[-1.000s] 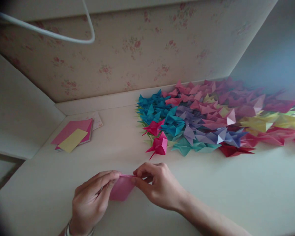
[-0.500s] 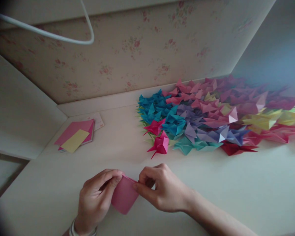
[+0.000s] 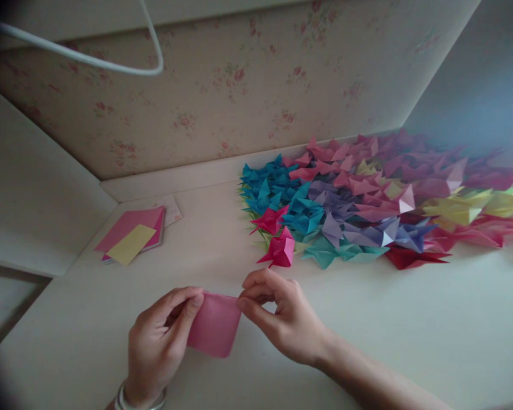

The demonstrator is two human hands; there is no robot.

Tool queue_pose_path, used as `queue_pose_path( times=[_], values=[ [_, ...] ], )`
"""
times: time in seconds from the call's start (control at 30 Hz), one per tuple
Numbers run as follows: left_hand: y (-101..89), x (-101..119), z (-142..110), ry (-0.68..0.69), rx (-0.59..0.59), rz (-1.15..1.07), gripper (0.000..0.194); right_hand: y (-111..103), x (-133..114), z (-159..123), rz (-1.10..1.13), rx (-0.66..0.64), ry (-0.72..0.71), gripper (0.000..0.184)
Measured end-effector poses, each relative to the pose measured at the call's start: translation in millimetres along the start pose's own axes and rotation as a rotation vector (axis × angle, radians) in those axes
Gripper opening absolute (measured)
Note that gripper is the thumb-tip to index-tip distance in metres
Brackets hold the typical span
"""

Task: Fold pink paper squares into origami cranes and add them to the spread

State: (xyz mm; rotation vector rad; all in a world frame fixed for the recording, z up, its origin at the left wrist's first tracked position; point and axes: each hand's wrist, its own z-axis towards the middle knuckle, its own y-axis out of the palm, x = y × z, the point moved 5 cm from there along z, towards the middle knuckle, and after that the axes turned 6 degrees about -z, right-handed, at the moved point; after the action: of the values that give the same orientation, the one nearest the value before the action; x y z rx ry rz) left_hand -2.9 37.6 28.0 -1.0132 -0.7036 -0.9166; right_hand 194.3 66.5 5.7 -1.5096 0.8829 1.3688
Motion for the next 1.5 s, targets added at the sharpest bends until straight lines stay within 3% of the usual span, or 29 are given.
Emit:
queue_pose_path(
  times=[0.2, 0.43, 0.57, 0.7, 0.83, 0.97, 1.17, 1.5],
  values=[
    [2.4, -1, -1, -0.118, 0.071, -0.117, 0.009, -1, 2, 1, 0.059, 0.000, 0.040, 0.019],
    [5.4, -7, 2, -0.205, -0.005, -0.150, 0.011, -3, 5, 1, 0.188, 0.087, 0.071, 0.020],
    [3.1, -9, 4, -0.202, 0.048, -0.139, 0.011, 6, 7, 3, 0.308, -0.007, 0.108, 0.033],
    [2.5, -11, 2, -0.198, 0.068, -0.126, 0.012, 12, 5, 4, 0.039, -0.090, 0.098, 0.033],
    [3.7, -8, 2, -0.155, -0.024, -0.105, 0.010, 9, 1, 3, -0.224, -0.041, -0.012, 0.038],
    [7.1, 3, 1, 0.035, -0.178, -0.026, 0.015, 9, -3, 0, -0.357, -0.028, -0.130, 0.033],
    [20.6, 16, -9, 0.357, -0.375, 0.122, 0.021, 27, -7, -7, -0.522, -0.174, -0.343, 0.028],
    [23.7, 8, -6, 0.099, -0.402, -0.006, 0.016, 31, -2, -6, -0.502, -0.294, -0.165, 0.029]
  ],
)
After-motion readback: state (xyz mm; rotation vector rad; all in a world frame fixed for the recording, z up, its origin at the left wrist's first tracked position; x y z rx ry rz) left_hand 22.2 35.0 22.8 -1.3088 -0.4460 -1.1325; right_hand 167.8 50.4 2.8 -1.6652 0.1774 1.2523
